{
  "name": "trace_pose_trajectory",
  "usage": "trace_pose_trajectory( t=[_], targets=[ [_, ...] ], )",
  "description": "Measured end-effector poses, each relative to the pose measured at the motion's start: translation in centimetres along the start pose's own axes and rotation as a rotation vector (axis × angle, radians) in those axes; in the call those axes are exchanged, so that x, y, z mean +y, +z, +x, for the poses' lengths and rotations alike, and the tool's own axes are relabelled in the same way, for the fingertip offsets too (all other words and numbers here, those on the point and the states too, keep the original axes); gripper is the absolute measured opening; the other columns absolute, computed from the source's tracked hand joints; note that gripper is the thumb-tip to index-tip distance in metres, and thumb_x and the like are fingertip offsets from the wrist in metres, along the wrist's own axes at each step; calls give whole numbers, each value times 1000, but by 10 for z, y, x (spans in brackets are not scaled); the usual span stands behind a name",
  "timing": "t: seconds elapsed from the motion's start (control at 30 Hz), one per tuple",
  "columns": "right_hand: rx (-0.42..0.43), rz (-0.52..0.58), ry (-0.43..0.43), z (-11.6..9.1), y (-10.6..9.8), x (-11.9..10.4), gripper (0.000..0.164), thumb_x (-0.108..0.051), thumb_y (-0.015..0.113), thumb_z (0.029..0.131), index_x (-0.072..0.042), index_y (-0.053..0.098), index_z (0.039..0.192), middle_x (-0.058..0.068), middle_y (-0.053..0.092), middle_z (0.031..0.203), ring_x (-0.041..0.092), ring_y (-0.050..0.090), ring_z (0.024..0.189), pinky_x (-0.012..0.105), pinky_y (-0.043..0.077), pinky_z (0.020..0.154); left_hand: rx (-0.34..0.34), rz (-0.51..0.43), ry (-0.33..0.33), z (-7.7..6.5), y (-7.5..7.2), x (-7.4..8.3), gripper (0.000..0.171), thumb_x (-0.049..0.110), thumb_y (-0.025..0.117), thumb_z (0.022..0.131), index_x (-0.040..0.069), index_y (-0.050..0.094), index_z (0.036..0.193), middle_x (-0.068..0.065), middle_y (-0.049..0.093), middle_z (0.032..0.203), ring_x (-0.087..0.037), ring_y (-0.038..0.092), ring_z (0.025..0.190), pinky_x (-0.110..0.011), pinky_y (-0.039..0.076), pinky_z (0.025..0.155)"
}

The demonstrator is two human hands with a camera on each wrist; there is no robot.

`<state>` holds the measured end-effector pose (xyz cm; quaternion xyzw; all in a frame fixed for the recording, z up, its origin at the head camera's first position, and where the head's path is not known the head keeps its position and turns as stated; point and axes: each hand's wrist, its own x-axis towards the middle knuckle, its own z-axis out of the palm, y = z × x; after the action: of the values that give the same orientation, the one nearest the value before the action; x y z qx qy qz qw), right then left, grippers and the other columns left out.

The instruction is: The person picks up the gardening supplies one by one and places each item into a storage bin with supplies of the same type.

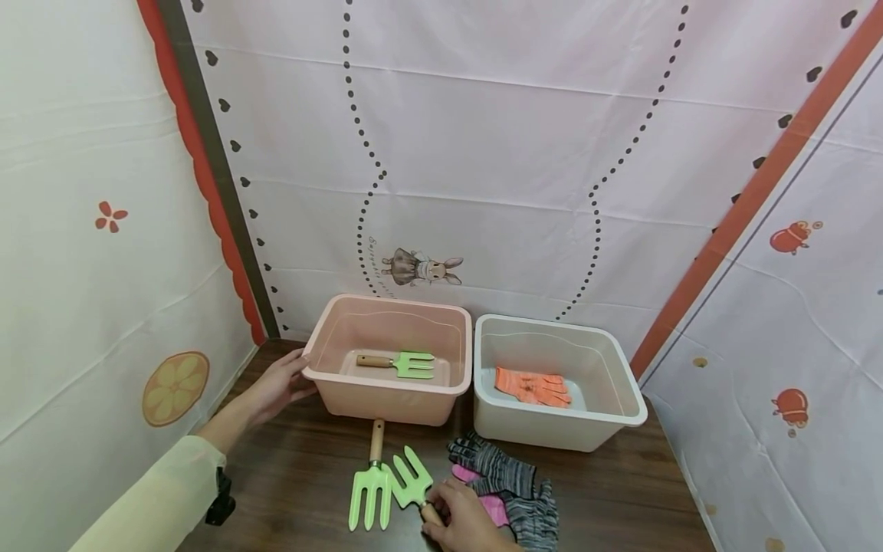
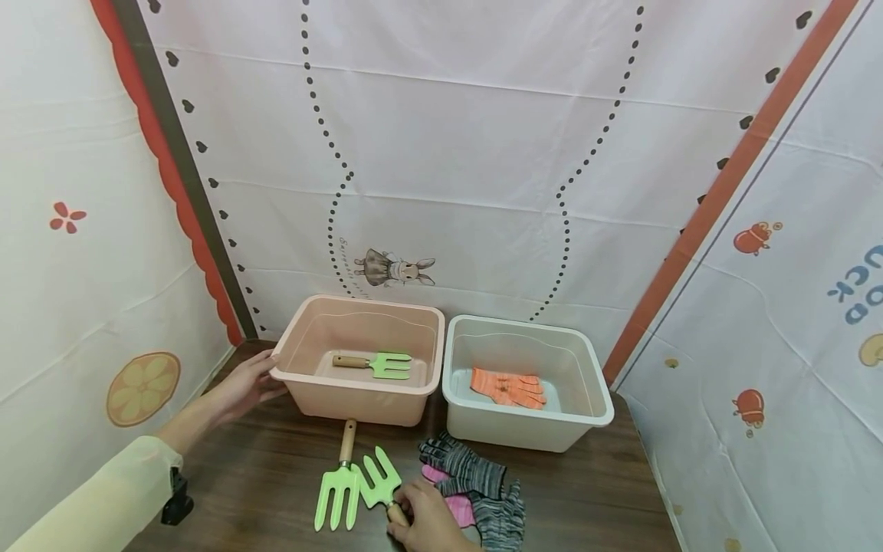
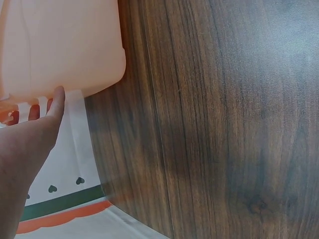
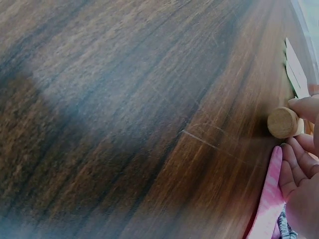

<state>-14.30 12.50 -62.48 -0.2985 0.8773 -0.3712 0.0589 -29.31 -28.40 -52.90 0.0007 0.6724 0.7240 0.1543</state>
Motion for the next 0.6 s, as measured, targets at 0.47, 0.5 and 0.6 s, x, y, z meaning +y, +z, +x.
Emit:
trace_pose_trajectory(
  t=[0.47,0.5,0.6],
  targets=[
    [-22,-41,40,1,4,5,17,-21,83,87,-15,72,99,-17,54,87,-6,49,78,15,49,68,5,15,-14,2,0,0,67,32,35,118,5,3,170,-27,9,173,-44,21,157,-64,30,122],
    [-8,-48,20,1,4,5,17,-19,82,86,-14,72,98,-17,55,86,-6,50,77,14,49,67,3,21,-13,1,0,0,67,33,35,118,5,3,170,-27,9,173,-45,21,157,-64,31,122],
    [47,-77,-40,0,6,7,17,-14,82,82,-12,72,96,-14,56,85,-6,51,76,12,47,65,6,32,-13,1,0,-1,66,34,34,118,5,4,170,-27,10,173,-45,21,156,-63,31,122]
  ],
)
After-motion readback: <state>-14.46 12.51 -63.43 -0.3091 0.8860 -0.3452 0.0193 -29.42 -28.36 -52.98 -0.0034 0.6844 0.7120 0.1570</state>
